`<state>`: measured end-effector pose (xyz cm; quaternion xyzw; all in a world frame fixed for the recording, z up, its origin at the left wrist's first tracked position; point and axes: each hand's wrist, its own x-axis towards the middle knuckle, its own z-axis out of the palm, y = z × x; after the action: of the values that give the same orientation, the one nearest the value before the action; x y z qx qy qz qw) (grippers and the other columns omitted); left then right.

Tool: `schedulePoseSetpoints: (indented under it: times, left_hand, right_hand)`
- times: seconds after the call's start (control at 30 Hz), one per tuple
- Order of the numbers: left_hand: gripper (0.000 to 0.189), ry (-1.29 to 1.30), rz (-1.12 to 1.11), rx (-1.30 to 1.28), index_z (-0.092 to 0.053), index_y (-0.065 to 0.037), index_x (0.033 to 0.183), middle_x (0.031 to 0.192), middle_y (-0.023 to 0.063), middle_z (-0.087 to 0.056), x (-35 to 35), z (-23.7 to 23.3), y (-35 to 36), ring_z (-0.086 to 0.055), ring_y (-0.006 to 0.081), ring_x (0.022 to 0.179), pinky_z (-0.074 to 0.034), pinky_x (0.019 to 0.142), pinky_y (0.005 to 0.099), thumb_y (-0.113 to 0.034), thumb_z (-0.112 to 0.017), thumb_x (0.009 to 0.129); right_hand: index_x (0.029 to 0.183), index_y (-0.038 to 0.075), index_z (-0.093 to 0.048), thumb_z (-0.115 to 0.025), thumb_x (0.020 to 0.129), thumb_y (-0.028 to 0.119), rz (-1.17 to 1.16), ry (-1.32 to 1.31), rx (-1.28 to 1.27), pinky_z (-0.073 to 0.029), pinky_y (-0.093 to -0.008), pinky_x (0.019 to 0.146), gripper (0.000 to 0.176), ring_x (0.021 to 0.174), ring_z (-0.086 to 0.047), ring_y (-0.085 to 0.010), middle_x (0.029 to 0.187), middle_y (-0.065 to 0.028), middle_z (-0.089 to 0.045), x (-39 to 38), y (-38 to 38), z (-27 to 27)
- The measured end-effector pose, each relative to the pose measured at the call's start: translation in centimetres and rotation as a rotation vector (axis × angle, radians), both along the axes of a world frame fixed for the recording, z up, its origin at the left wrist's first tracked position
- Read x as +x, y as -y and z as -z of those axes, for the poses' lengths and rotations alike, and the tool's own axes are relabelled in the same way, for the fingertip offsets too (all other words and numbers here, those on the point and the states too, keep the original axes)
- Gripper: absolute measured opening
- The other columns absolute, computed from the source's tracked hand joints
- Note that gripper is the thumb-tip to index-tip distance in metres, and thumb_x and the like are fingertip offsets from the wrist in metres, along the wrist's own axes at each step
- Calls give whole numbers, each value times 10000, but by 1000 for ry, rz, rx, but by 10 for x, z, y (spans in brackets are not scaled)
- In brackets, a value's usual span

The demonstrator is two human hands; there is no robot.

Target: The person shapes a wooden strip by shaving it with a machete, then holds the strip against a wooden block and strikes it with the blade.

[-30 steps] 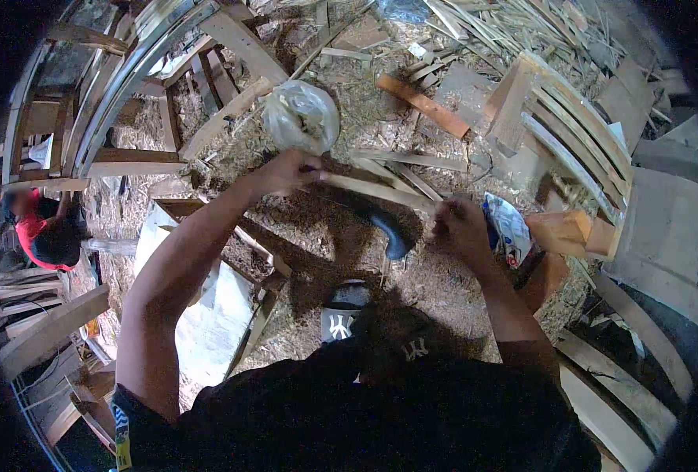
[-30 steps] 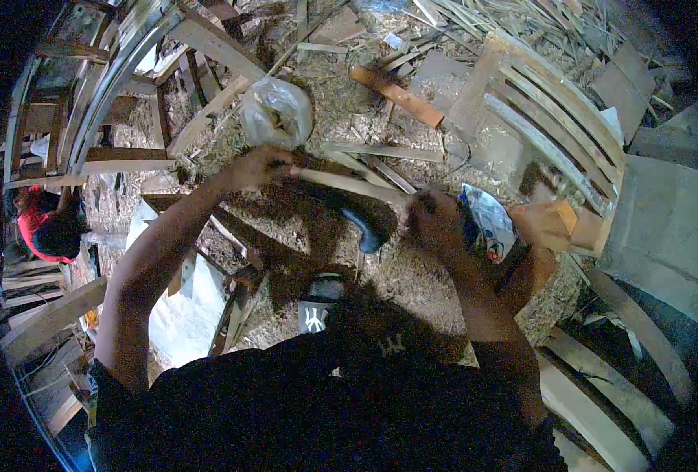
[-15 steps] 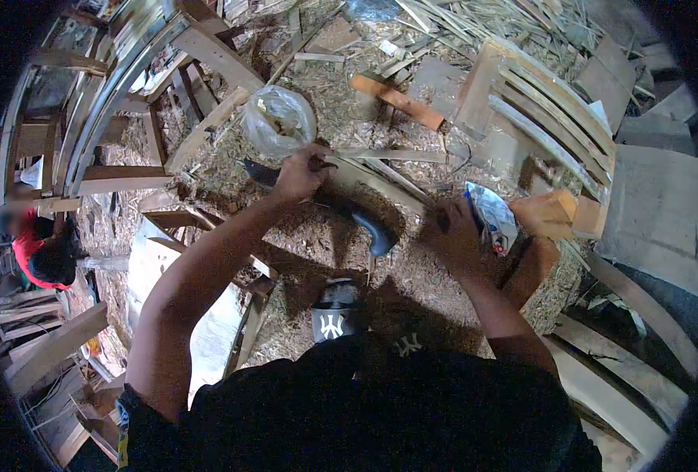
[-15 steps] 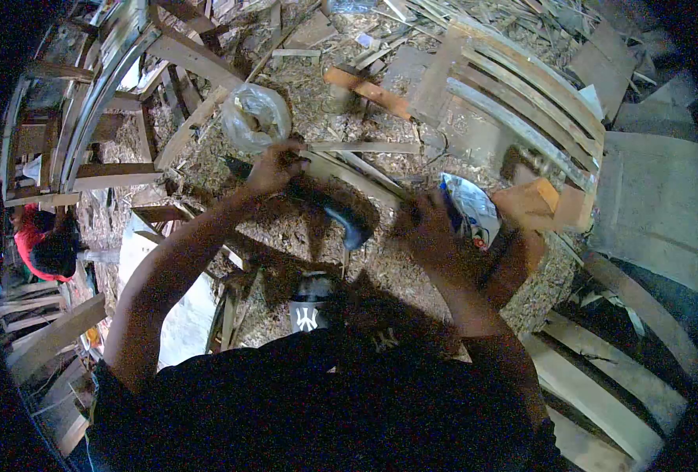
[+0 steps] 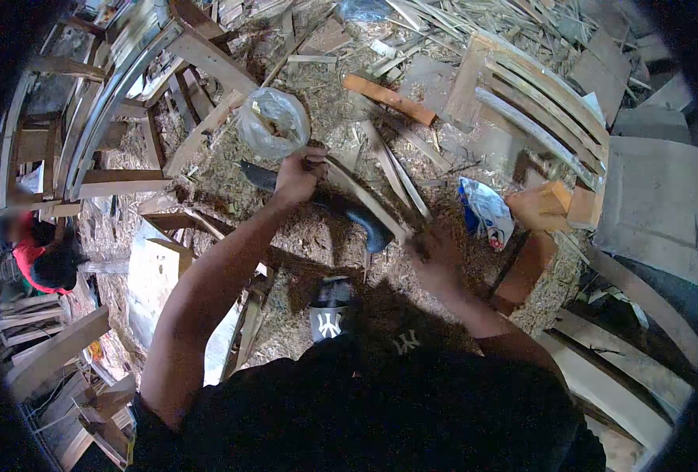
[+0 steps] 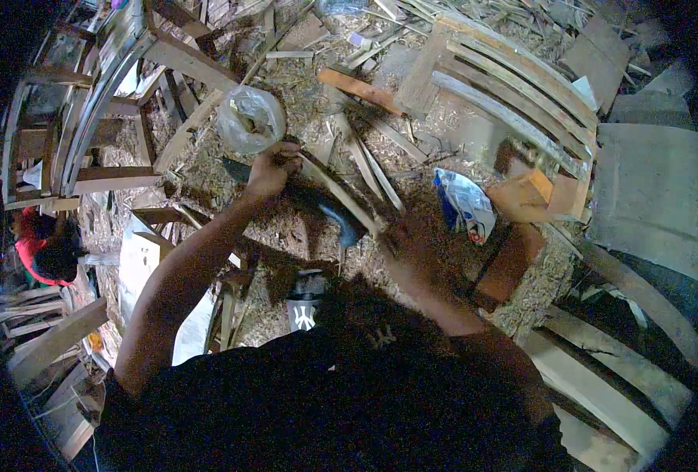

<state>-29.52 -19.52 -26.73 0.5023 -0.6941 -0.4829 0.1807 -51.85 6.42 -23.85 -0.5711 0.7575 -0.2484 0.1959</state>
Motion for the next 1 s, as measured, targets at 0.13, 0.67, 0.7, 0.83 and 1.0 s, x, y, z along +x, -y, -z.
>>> schedulePoseSetpoints:
  times: [0.13, 0.67, 0.7, 0.83, 1.0]
  left_hand:
    - [211, -144, 32, 93, -639, 15, 1062, 938, 80, -651, -7, -5, -4, -649, 173, 844, -535, 744, 275, 53, -660, 855]
    - [310, -201, 43, 268, -645, -55, 1216, 1038, 48, -684, -71, 7, 37, -629, 115, 841, -540, 738, 268, -95, -673, 910]
    - [346, -115, 108, 157, -636, -50, 1220, 1056, 89, -688, -78, -8, 32, -642, 167, 900, -534, 800, 306, -101, -701, 884]
    - [438, -51, 258, -224, -610, -63, 1246, 1130, 158, -658, -89, -6, 31, -637, 280, 1011, -510, 898, 379, -125, -743, 834]
    - [483, -88, 459, -194, -579, -56, 1280, 1247, 159, -583, -90, -3, 35, -606, 275, 1071, -513, 892, 357, -155, -749, 839]
  right_hand:
    - [950, 77, -679, -722, 841, 258, 96, 152, 41, -507, -427, 715, 216, 830, -633, -337, 936, -155, -621, 19, -17, -11]
    - [1139, 17, -562, -737, 815, 215, 172, 63, 136, -445, -487, 880, 419, 990, -561, -390, 1054, -195, -555, -11, 42, -5]
    - [1120, 19, -559, -742, 806, 219, 168, 73, 113, -447, -491, 871, 414, 987, -562, -392, 1060, -193, -548, -11, 43, -2]
    - [1095, 21, -541, -746, 799, 229, 146, 66, 122, -458, -495, 839, 416, 984, -569, -392, 1048, -192, -542, -5, 50, -17]
    - [1129, 30, -537, -732, 814, 233, 131, 110, 190, -474, -493, 822, 424, 1020, -575, -398, 1103, -207, -555, -7, 46, 3]
